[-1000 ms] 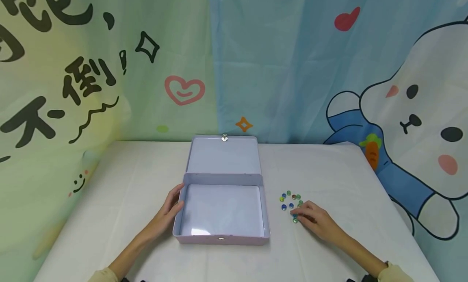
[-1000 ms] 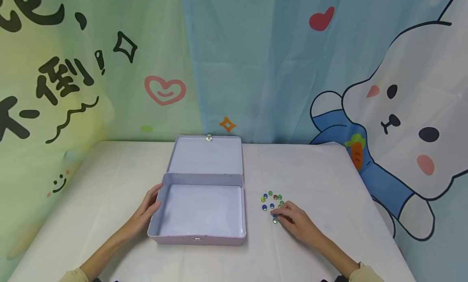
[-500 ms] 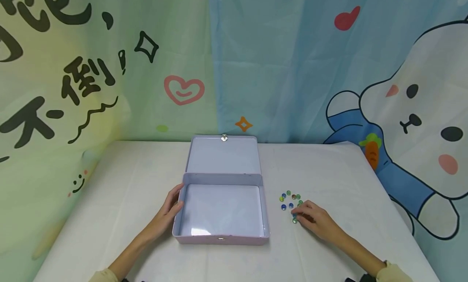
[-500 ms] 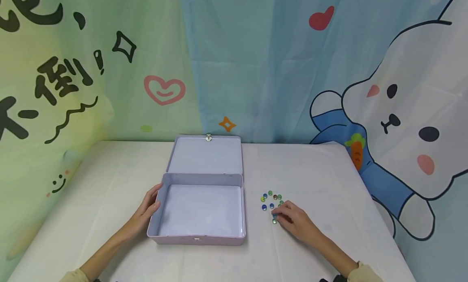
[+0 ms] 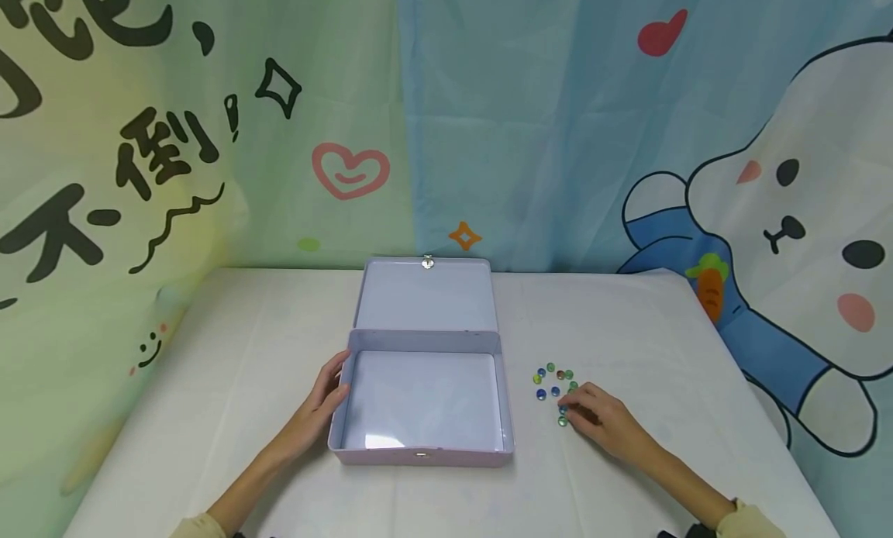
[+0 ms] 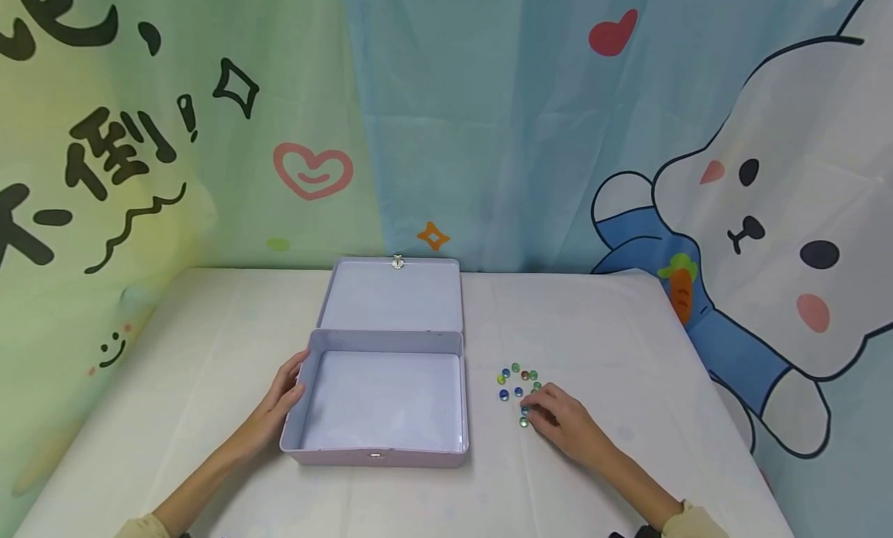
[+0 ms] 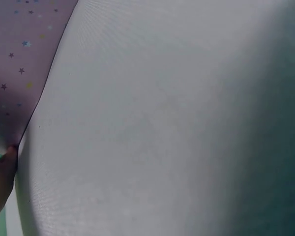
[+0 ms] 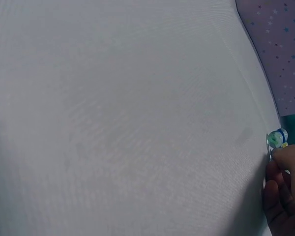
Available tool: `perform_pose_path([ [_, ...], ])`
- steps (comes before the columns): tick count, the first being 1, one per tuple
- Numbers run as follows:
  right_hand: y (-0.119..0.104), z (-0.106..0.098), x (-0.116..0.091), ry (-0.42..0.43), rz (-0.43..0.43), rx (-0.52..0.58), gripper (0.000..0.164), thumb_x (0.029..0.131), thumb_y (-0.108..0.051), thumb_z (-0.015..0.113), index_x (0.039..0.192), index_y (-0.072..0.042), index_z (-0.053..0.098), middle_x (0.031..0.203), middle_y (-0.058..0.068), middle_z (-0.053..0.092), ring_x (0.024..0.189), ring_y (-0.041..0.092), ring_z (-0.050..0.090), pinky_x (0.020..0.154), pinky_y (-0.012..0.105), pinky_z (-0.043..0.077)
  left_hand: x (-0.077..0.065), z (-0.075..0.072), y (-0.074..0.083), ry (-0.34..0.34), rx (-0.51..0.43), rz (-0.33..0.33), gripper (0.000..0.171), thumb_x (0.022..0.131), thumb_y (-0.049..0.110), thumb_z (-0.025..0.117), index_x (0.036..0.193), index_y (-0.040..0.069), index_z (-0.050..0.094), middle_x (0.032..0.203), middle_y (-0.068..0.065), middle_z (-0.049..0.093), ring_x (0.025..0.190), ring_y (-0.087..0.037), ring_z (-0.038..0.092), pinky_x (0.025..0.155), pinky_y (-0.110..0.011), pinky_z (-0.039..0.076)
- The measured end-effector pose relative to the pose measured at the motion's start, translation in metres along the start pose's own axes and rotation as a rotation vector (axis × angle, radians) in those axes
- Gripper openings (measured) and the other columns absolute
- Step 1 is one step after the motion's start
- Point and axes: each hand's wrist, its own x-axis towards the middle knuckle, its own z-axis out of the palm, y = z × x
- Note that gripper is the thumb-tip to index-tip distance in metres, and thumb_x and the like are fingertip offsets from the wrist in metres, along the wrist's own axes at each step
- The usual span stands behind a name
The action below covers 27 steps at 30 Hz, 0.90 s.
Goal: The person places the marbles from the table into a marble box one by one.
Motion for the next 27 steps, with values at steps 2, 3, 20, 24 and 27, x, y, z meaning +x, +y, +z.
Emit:
perform_pose_path([
  [2,0.000,0.000,0.000,0.008,-0.007,-0.001,0.024,0.081,0.004,0.071,0.101,-0.008,0.068,0.092,-0.003,0.061,0.077,-0.008,0.045,0.062,0.015,0.045,-0.001,0.000,-0.001,0.005,0.011,-0.007,0.053,0.106,0.024,0.033,0.155,0.026,0.012,0.162,-0.019,0.009,0.146,-0.051,0.013,0.109,-0.070,0.022],
  [3,0.000,0.000,0.000,0.011,-0.010,-0.003,0.024,0.081,0.004,0.071,0.101,-0.008,0.068,0.092,-0.003,0.060,0.077,-0.008,0.045,0.061,0.015,0.045,-0.001,0.000,-0.001,0.008,0.016,-0.011,0.053,0.106,0.025,0.033,0.155,0.027,0.012,0.162,-0.017,0.009,0.146,-0.050,0.014,0.109,-0.070,0.022],
  [20,-0.002,-0.002,-0.002,0.053,0.021,0.035,0.021,0.079,0.003,0.073,0.098,-0.006,0.066,0.088,-0.005,0.061,0.073,-0.007,0.053,0.060,0.016,0.049,-0.002,-0.003,-0.006,-0.006,0.057,-0.019,0.057,0.106,0.027,0.031,0.154,0.040,0.005,0.164,-0.015,0.008,0.147,-0.048,0.015,0.107,-0.070,0.026],
  [24,-0.003,-0.005,0.001,0.082,0.022,0.022,0.023,0.078,0.004,0.074,0.098,-0.006,0.067,0.087,-0.004,0.063,0.074,-0.006,0.055,0.061,0.015,0.050,-0.002,-0.003,-0.006,-0.013,0.037,-0.015,0.058,0.106,0.026,0.030,0.155,0.040,0.003,0.164,-0.015,0.008,0.146,-0.047,0.017,0.107,-0.069,0.028],
  [27,-0.008,-0.009,0.008,0.114,0.019,0.023,0.024,0.078,0.007,0.073,0.099,-0.004,0.067,0.087,-0.001,0.065,0.075,-0.005,0.056,0.063,0.014,0.050,-0.002,-0.003,-0.007,-0.016,0.028,-0.012,0.058,0.106,0.026,0.030,0.155,0.040,0.002,0.163,-0.015,0.009,0.146,-0.046,0.018,0.106,-0.069,0.029],
])
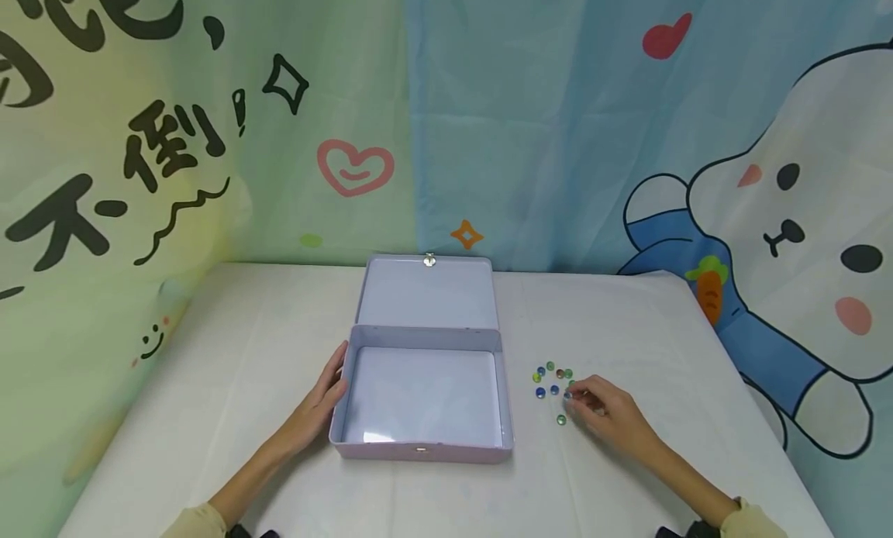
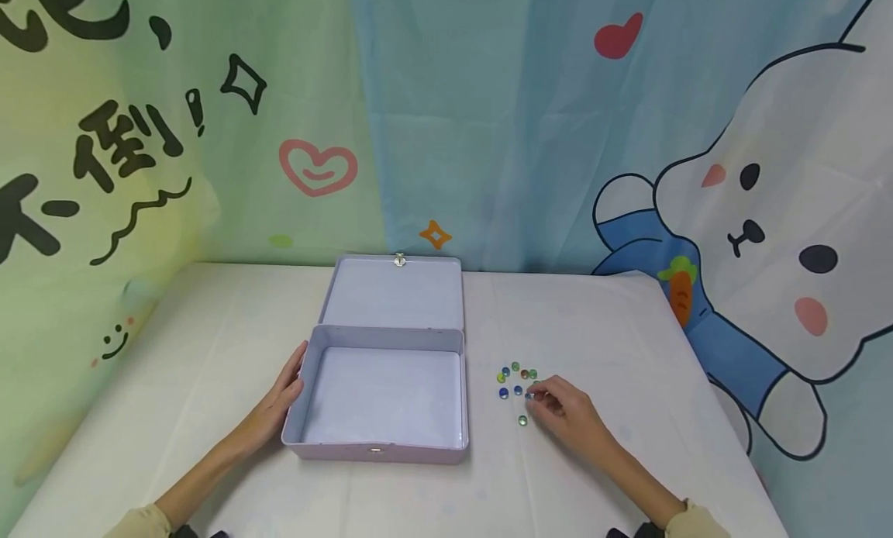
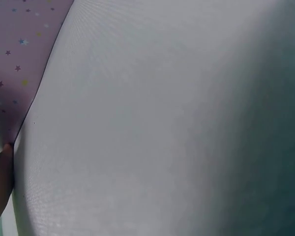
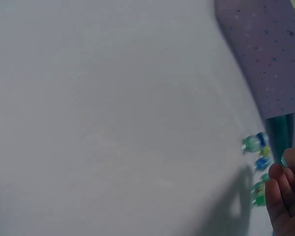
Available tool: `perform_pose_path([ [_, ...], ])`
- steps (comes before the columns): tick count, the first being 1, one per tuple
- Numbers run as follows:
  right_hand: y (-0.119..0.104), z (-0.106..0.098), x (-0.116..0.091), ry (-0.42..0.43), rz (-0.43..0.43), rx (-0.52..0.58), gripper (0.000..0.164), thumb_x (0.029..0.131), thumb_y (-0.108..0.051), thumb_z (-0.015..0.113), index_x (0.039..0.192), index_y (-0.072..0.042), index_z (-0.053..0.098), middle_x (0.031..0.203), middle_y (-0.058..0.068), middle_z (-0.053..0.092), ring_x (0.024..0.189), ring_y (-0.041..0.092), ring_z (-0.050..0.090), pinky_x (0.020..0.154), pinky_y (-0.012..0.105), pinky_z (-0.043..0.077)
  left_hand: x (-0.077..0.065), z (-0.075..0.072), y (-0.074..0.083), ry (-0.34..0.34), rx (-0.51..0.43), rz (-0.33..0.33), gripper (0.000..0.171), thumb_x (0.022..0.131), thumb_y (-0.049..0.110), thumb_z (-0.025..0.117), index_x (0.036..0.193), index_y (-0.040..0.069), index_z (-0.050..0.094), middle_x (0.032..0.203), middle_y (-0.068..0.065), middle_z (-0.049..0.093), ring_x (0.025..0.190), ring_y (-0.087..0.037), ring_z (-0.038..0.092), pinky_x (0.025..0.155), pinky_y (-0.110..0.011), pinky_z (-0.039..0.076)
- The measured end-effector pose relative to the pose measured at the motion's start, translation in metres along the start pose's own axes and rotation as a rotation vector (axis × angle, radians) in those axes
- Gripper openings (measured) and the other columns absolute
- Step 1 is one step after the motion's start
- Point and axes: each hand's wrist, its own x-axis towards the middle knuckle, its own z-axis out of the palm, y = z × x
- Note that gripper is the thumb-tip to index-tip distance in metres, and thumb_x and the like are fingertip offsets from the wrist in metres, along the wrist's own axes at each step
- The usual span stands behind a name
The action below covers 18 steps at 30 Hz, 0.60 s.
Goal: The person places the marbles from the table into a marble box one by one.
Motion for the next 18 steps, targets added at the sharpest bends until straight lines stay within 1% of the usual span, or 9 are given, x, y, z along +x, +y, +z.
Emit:
perform_pose_path([
  [3,-0.011,-0.002,0.012,0.013,0.017,0.027,0.023,0.079,0.006,0.072,0.100,-0.003,0.066,0.090,0.002,0.068,0.077,-0.004,0.057,0.066,0.012,0.051,0.000,-0.001,0.000,0.004,0.001,0.004,0.058,0.105,0.026,0.030,0.155,0.038,0.004,0.163,-0.016,0.011,0.146,-0.047,0.019,0.106,-0.068,0.029],
  [7,-0.036,-0.005,0.031,-0.020,0.069,0.111,0.021,0.084,-0.001,0.071,0.103,-0.004,0.067,0.091,0.001,0.071,0.078,-0.004,0.060,0.071,0.013,0.053,-0.001,-0.003,0.000,-0.001,-0.008,0.008,0.056,0.105,0.028,0.030,0.156,0.033,0.005,0.163,-0.016,0.011,0.146,-0.047,0.019,0.107,-0.068,0.028],
  [12,-0.070,-0.002,0.055,-0.129,0.130,0.256,0.017,0.089,-0.010,0.068,0.106,-0.007,0.067,0.092,0.002,0.070,0.079,0.000,0.062,0.074,0.017,0.055,0.000,-0.004,-0.001,-0.014,-0.045,0.002,0.055,0.105,0.028,0.029,0.156,0.029,0.008,0.163,-0.016,0.011,0.145,-0.047,0.019,0.107,-0.065,0.030],
  [15,-0.086,0.003,0.069,-0.209,0.169,0.334,0.019,0.091,-0.014,0.067,0.108,-0.007,0.066,0.094,0.005,0.069,0.080,0.002,0.062,0.073,0.017,0.055,0.001,-0.004,0.000,-0.025,-0.065,0.004,0.055,0.105,0.027,0.029,0.156,0.027,0.007,0.163,-0.016,0.011,0.145,-0.046,0.020,0.106,-0.063,0.030],
  [18,-0.100,0.010,0.082,-0.284,0.197,0.409,0.021,0.091,-0.015,0.066,0.110,-0.005,0.066,0.096,0.008,0.069,0.081,0.004,0.061,0.074,0.018,0.054,0.002,-0.003,-0.001,-0.031,-0.070,0.004,0.056,0.106,0.027,0.029,0.156,0.025,0.006,0.163,-0.015,0.010,0.146,-0.044,0.019,0.107,-0.062,0.030],
])
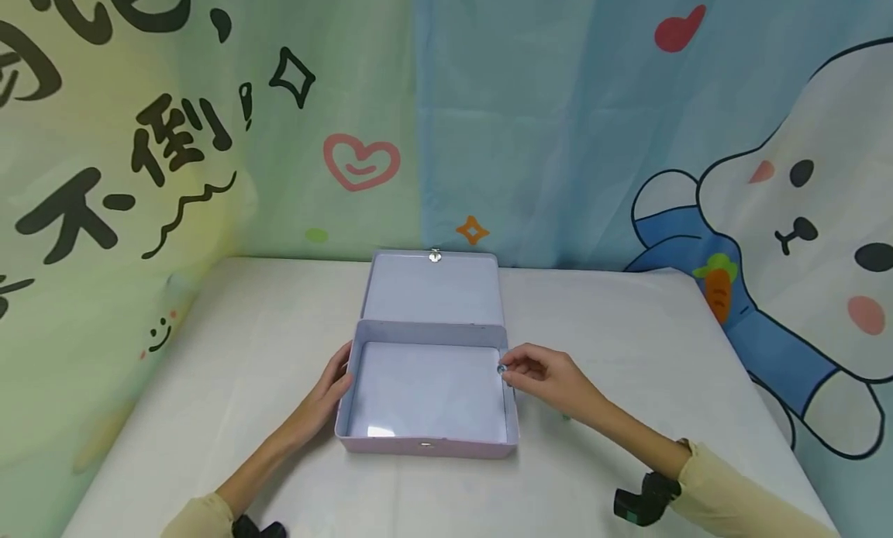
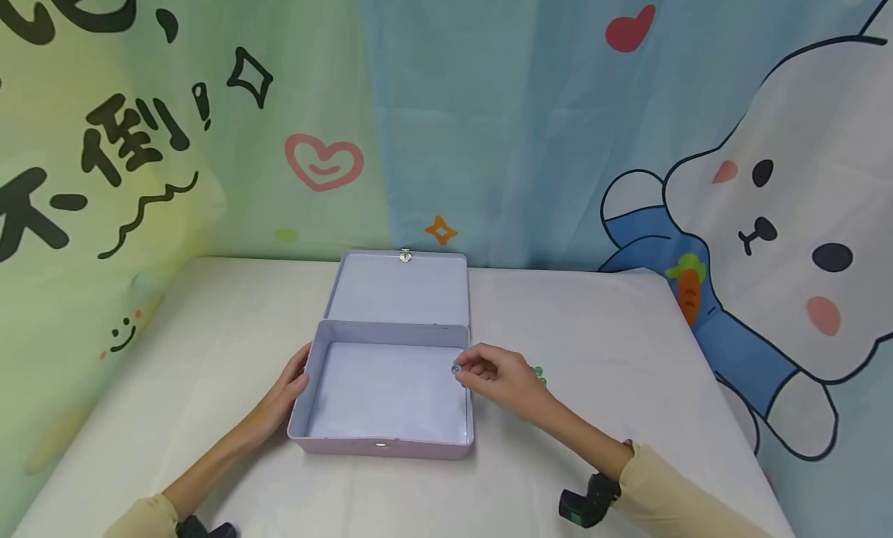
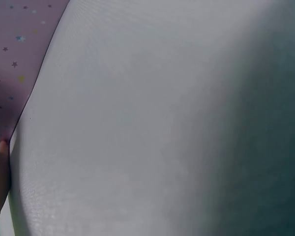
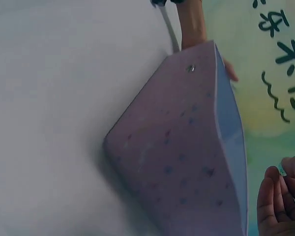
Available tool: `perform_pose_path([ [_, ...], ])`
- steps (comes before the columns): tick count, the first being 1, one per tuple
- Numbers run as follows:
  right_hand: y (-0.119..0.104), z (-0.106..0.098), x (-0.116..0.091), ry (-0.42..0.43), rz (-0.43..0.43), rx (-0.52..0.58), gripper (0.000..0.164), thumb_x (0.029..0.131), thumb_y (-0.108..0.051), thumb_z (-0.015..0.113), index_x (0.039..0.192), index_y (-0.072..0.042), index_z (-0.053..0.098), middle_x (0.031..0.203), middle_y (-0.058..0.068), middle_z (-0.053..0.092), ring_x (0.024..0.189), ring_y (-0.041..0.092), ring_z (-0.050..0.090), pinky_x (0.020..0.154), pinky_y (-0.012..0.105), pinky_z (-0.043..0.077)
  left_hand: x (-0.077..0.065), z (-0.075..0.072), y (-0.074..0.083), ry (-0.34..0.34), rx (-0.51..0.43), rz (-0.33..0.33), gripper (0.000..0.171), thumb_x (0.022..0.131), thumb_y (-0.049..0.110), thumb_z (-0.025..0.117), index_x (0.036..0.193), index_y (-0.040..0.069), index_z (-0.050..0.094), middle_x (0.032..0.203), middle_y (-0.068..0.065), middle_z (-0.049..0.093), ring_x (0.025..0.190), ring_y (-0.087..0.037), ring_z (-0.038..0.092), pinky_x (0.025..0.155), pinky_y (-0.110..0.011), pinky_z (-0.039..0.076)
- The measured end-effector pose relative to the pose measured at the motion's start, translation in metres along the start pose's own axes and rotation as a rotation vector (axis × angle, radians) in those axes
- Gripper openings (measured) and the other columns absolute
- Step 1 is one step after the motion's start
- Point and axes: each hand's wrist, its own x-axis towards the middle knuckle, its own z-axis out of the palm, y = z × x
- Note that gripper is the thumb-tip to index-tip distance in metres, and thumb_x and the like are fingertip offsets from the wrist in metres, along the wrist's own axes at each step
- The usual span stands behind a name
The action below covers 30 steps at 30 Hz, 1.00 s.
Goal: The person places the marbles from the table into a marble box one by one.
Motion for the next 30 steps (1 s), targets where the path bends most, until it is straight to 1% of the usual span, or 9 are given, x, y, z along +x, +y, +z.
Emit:
perform_pose_path([
  [4,-0.014,0.010,0.021,-0.082,0.013,0.058,0.021,0.091,-0.015,0.067,0.110,-0.004,0.065,0.096,0.011,0.069,0.080,0.007,0.063,0.073,0.019,0.055,0.001,0.001,0.001,0.014,0.000,-0.008,0.056,0.105,0.028,0.029,0.156,0.024,0.007,0.163,-0.015,0.009,0.147,-0.044,0.017,0.109,-0.063,0.027],
  [9,-0.025,0.025,0.050,-0.159,0.004,0.092,0.021,0.091,-0.015,0.067,0.108,-0.003,0.066,0.095,0.015,0.069,0.081,0.020,0.067,0.072,0.022,0.056,0.001,0.002,0.000,0.039,-0.002,-0.031,0.055,0.105,0.029,0.030,0.156,0.025,0.009,0.163,-0.014,0.012,0.148,-0.043,0.017,0.110,-0.065,0.026],
  [13,-0.031,0.037,0.070,-0.225,0.042,0.106,0.021,0.091,-0.016,0.067,0.107,-0.002,0.066,0.094,0.016,0.070,0.085,0.029,0.067,0.076,0.033,0.058,0.001,0.005,-0.001,0.053,0.016,-0.046,0.055,0.105,0.029,0.031,0.156,0.026,0.011,0.163,-0.014,0.014,0.148,-0.043,0.018,0.110,-0.064,0.027],
  [15,-0.034,0.044,0.080,-0.263,0.049,0.083,0.021,0.091,-0.016,0.066,0.108,-0.003,0.066,0.095,0.014,0.070,0.084,0.027,0.068,0.077,0.035,0.057,0.001,0.005,-0.001,0.059,0.022,-0.046,0.056,0.104,0.029,0.032,0.156,0.026,0.011,0.163,-0.013,0.014,0.148,-0.042,0.018,0.110,-0.064,0.026],
  [17,-0.036,0.052,0.089,-0.302,0.046,0.058,0.020,0.091,-0.015,0.066,0.107,-0.002,0.066,0.094,0.013,0.070,0.082,0.022,0.067,0.076,0.034,0.057,0.001,0.005,-0.001,0.066,0.017,-0.043,0.056,0.104,0.029,0.032,0.156,0.026,0.012,0.163,-0.012,0.015,0.148,-0.042,0.018,0.111,-0.064,0.025],
  [20,-0.037,0.064,0.102,-0.356,0.024,-0.002,0.018,0.090,-0.014,0.067,0.104,-0.003,0.067,0.092,0.009,0.070,0.077,0.011,0.064,0.072,0.024,0.055,0.000,0.005,-0.001,0.069,0.013,-0.033,0.055,0.104,0.029,0.032,0.156,0.025,0.012,0.163,-0.013,0.015,0.148,-0.042,0.018,0.110,-0.065,0.025],
  [23,-0.034,0.075,0.113,-0.407,-0.013,-0.087,0.015,0.089,-0.014,0.068,0.100,-0.004,0.068,0.087,0.005,0.069,0.073,0.004,0.060,0.068,0.018,0.051,0.000,0.005,-0.001,0.072,0.011,-0.035,0.055,0.104,0.029,0.031,0.156,0.025,0.012,0.163,-0.013,0.015,0.147,-0.043,0.019,0.109,-0.066,0.027],
  [26,-0.030,0.085,0.122,-0.436,-0.042,-0.184,0.011,0.087,-0.011,0.069,0.095,-0.005,0.069,0.083,0.003,0.067,0.070,0.004,0.056,0.065,0.016,0.048,0.000,0.007,-0.001,0.075,0.004,-0.047,0.055,0.105,0.030,0.031,0.156,0.027,0.012,0.162,-0.013,0.015,0.147,-0.042,0.019,0.108,-0.065,0.028],
  [30,-0.025,0.097,0.130,-0.450,-0.024,-0.262,0.007,0.085,-0.009,0.070,0.091,-0.005,0.069,0.080,0.002,0.066,0.071,0.004,0.053,0.064,0.014,0.045,0.000,0.008,0.000,0.066,0.002,-0.047,0.054,0.105,0.029,0.031,0.156,0.026,0.011,0.162,-0.015,0.014,0.147,-0.043,0.018,0.109,-0.065,0.028],
])
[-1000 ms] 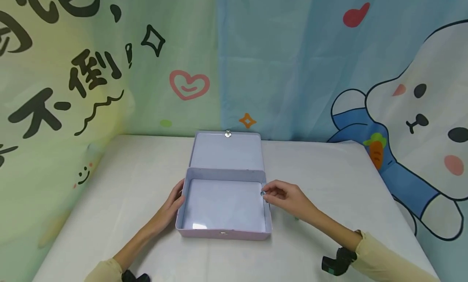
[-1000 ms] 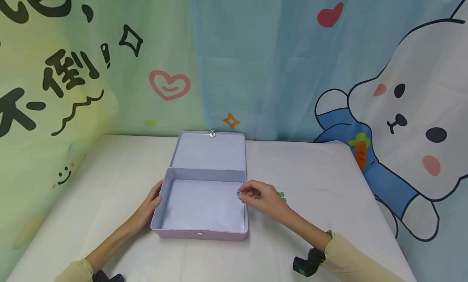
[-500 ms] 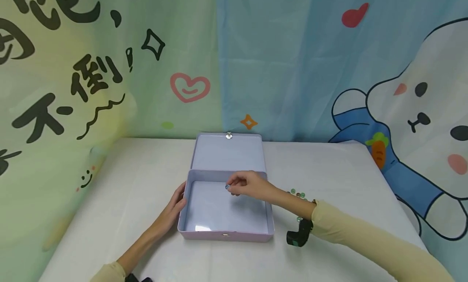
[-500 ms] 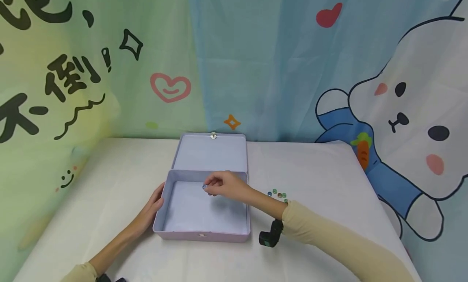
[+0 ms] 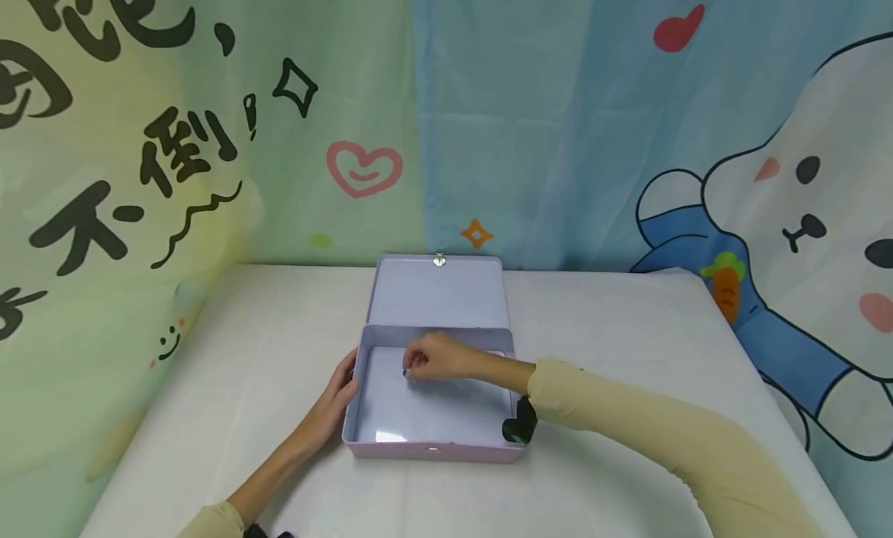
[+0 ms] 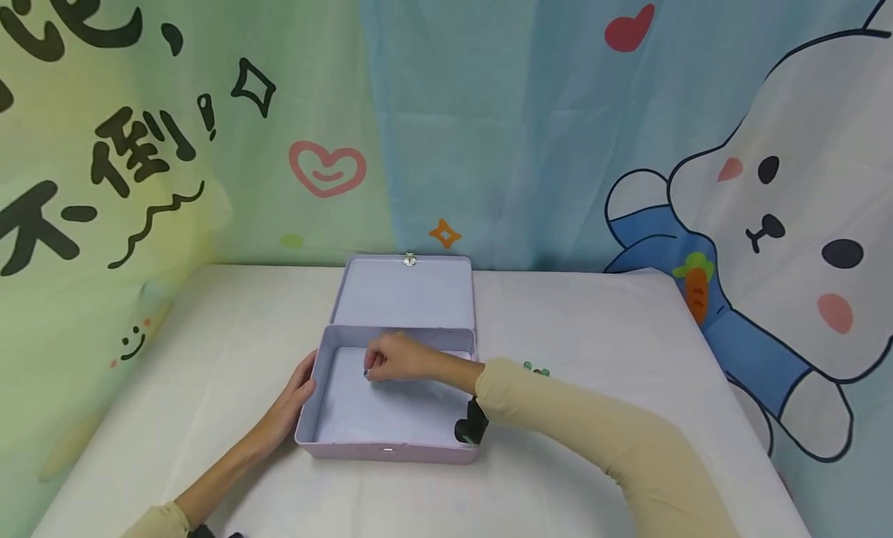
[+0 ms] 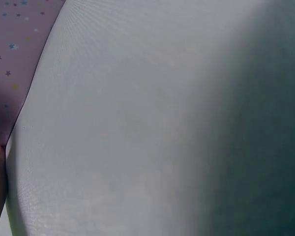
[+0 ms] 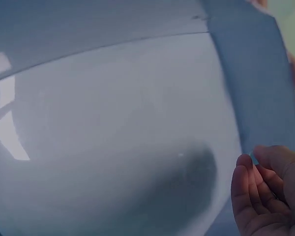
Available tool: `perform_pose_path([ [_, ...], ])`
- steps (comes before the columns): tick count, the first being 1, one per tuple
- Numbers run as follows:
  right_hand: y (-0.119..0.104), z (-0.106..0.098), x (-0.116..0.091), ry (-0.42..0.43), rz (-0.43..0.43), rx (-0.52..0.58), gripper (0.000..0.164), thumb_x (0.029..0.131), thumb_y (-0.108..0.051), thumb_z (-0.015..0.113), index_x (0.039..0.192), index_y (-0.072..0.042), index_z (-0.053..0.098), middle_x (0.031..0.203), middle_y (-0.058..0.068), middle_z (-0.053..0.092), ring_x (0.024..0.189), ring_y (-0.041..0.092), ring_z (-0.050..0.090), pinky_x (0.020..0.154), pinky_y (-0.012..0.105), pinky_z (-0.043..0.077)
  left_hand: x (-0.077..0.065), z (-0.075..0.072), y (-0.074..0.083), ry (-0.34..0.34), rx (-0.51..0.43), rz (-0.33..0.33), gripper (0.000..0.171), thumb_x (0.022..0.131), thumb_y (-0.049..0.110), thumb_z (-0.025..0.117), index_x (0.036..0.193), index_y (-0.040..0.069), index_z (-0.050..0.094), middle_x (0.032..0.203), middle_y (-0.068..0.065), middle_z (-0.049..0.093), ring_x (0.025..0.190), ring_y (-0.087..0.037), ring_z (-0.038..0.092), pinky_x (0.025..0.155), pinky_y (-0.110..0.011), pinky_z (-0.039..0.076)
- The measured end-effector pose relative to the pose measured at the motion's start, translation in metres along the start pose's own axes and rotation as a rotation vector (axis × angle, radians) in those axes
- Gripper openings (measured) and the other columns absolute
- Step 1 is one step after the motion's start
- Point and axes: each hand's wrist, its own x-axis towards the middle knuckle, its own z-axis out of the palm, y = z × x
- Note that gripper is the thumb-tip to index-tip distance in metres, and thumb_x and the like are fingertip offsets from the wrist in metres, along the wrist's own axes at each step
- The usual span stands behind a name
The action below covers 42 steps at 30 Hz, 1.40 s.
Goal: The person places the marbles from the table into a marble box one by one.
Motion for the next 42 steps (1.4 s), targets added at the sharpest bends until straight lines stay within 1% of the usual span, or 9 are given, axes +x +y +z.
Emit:
perform_pose_path([
  [5,0.000,0.011,0.011,-0.039,-0.004,-0.026,0.009,0.084,-0.008,0.072,0.090,-0.003,0.069,0.081,0.004,0.068,0.070,0.002,0.052,0.065,0.013,0.044,-0.001,0.000,0.000,0.009,0.035,0.008,0.054,0.105,0.025,0.029,0.156,0.026,0.010,0.164,-0.013,0.011,0.148,-0.044,0.015,0.111,-0.068,0.023],
  [7,0.000,0.015,0.014,-0.051,-0.010,-0.021,0.009,0.083,-0.008,0.072,0.090,-0.002,0.069,0.080,0.005,0.068,0.069,0.001,0.052,0.064,0.012,0.044,-0.001,0.000,0.000,0.007,0.048,0.010,0.054,0.105,0.024,0.029,0.156,0.027,0.010,0.163,-0.014,0.011,0.148,-0.045,0.015,0.110,-0.068,0.025],
  [12,0.001,0.023,0.021,-0.065,0.002,-0.011,0.008,0.084,-0.007,0.072,0.089,-0.002,0.068,0.077,0.004,0.066,0.067,0.001,0.050,0.062,0.011,0.041,-0.002,0.001,0.002,-0.005,0.034,-0.001,0.054,0.105,0.025,0.028,0.156,0.029,0.011,0.163,-0.014,0.014,0.146,-0.045,0.020,0.106,-0.064,0.033],
  [17,0.000,0.024,0.021,-0.064,0.028,0.009,0.008,0.084,-0.006,0.072,0.089,-0.002,0.068,0.074,0.001,0.063,0.066,0.003,0.050,0.062,0.012,0.039,-0.002,0.002,0.002,0.000,0.040,0.004,0.053,0.105,0.025,0.028,0.156,0.028,0.011,0.163,-0.012,0.012,0.147,-0.044,0.019,0.107,-0.062,0.031],
  [23,0.004,0.027,0.023,-0.044,0.025,0.009,0.008,0.084,-0.008,0.072,0.089,-0.003,0.069,0.074,0.000,0.064,0.066,0.002,0.049,0.062,0.012,0.039,-0.002,0.002,0.002,0.007,0.046,0.011,0.053,0.105,0.024,0.027,0.156,0.026,0.011,0.164,-0.012,0.010,0.147,-0.046,0.015,0.109,-0.067,0.026],
  [27,0.008,0.028,0.024,-0.038,0.024,0.014,0.008,0.084,-0.009,0.072,0.089,-0.004,0.069,0.075,0.001,0.065,0.067,0.002,0.050,0.063,0.012,0.040,-0.001,0.003,0.002,0.010,0.035,0.003,0.054,0.105,0.024,0.028,0.156,0.027,0.011,0.164,-0.010,0.010,0.148,-0.045,0.014,0.110,-0.068,0.023],
  [31,0.009,0.029,0.024,-0.038,0.022,0.036,0.008,0.084,-0.008,0.072,0.089,-0.003,0.069,0.075,0.002,0.065,0.067,0.002,0.050,0.063,0.012,0.041,-0.001,0.003,0.002,0.016,0.027,-0.008,0.054,0.105,0.025,0.029,0.155,0.030,0.011,0.164,-0.007,0.011,0.149,-0.043,0.015,0.110,-0.068,0.024],
  [38,0.009,0.029,0.023,-0.042,0.028,0.051,0.008,0.084,-0.007,0.072,0.090,-0.002,0.069,0.075,0.003,0.065,0.066,0.003,0.050,0.062,0.012,0.041,0.000,0.003,0.001,0.013,0.050,0.001,0.054,0.105,0.025,0.029,0.156,0.027,0.010,0.164,-0.010,0.010,0.148,-0.045,0.015,0.109,-0.068,0.025],
  [42,0.010,0.029,0.024,-0.047,0.032,0.047,0.007,0.085,-0.008,0.072,0.089,-0.003,0.068,0.074,0.001,0.064,0.066,0.003,0.050,0.062,0.012,0.040,0.000,0.003,0.000,0.018,0.055,-0.010,0.054,0.105,0.026,0.029,0.156,0.028,0.011,0.164,-0.010,0.010,0.148,-0.045,0.016,0.110,-0.069,0.024],
])
